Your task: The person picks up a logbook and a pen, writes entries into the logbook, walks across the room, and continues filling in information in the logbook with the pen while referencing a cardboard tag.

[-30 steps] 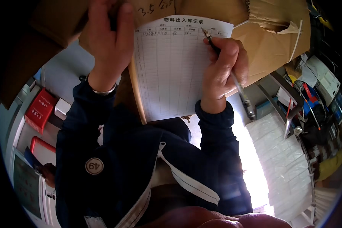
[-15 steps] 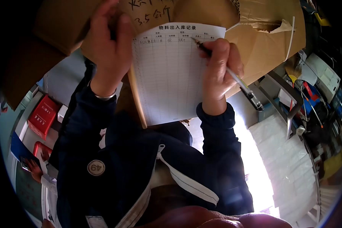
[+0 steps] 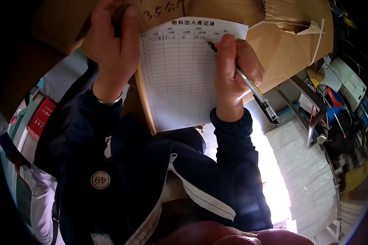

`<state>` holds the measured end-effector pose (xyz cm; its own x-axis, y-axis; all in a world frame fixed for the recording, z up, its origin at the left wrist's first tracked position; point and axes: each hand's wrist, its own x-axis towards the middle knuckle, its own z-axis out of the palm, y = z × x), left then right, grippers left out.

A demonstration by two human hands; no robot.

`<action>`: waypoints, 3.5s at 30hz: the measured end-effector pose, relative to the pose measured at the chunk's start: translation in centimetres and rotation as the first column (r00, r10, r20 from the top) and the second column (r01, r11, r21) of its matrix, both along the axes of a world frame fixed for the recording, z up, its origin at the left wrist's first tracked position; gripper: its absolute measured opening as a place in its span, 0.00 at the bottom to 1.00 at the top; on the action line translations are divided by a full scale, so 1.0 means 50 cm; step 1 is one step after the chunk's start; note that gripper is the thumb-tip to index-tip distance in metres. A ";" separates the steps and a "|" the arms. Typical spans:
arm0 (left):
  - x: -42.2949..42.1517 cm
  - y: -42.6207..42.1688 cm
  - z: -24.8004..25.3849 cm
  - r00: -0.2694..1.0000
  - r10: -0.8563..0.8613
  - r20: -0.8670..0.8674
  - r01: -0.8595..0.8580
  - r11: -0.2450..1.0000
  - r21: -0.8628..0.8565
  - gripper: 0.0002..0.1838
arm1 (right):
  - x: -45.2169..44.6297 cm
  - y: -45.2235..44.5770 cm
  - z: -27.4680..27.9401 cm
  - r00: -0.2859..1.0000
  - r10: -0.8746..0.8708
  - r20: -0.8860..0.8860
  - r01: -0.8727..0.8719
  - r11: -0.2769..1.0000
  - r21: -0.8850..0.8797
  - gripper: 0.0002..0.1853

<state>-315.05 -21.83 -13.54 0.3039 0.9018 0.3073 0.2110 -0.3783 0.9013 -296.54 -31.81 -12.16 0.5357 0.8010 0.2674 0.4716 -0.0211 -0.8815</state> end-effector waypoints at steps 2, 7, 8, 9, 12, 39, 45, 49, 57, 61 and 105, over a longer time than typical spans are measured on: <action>0.002 0.002 0.010 1.000 -0.021 -0.006 0.020 1.000 -0.018 0.21 | 0.001 0.002 -0.001 1.000 0.015 0.022 -0.015 1.000 0.005 0.18; 0.007 -0.006 -0.003 1.000 0.030 0.004 -0.030 0.999 0.018 0.21 | 0.001 -0.001 -0.001 1.000 -0.009 0.026 0.008 1.000 0.021 0.17; 0.007 -0.006 -0.003 0.999 0.031 0.011 -0.031 0.999 0.013 0.21 | -0.003 -0.002 0.001 1.000 -0.021 -0.007 0.021 1.000 0.022 0.17; 0.005 -0.006 -0.003 1.000 0.021 0.020 -0.021 1.000 0.005 0.21 | -0.005 -0.002 0.003 0.999 -0.034 -0.041 0.034 0.999 0.022 0.17; 0.002 -0.004 -0.004 0.999 0.002 0.039 -0.002 1.000 -0.015 0.21 | -0.001 -0.002 0.000 1.000 0.007 0.027 -0.007 1.000 -0.003 0.16; -0.005 -0.002 -0.009 1.000 -0.016 0.005 0.016 1.000 0.009 0.21 | 0.001 -0.002 -0.007 1.000 -0.022 0.004 0.022 1.000 0.016 0.18; -0.003 0.000 -0.009 1.000 -0.019 0.015 0.019 1.000 0.021 0.21 | 0.002 0.001 -0.009 1.000 -0.010 0.009 0.010 0.999 0.037 0.19; 0.002 -0.003 -0.005 1.000 0.011 -0.007 -0.011 1.000 0.007 0.21 | 0.001 -0.002 -0.005 1.000 -0.016 -0.014 0.016 1.000 0.017 0.19; 0.001 -0.005 0.011 1.000 -0.021 0.014 0.022 0.997 -0.078 0.21 | 0.005 -0.022 -0.018 0.983 -0.006 -0.181 0.029 0.991 0.127 0.22; 0.000 0.002 -0.022 0.995 -0.053 0.090 0.052 0.999 0.009 0.21 | 0.005 -0.019 0.000 0.923 -0.031 -0.383 0.079 0.991 0.109 0.24; -0.011 0.006 -0.021 0.999 -0.040 -0.014 0.041 0.997 0.070 0.21 | 0.007 -0.003 -0.006 0.998 -0.027 0.048 0.027 1.000 0.004 0.19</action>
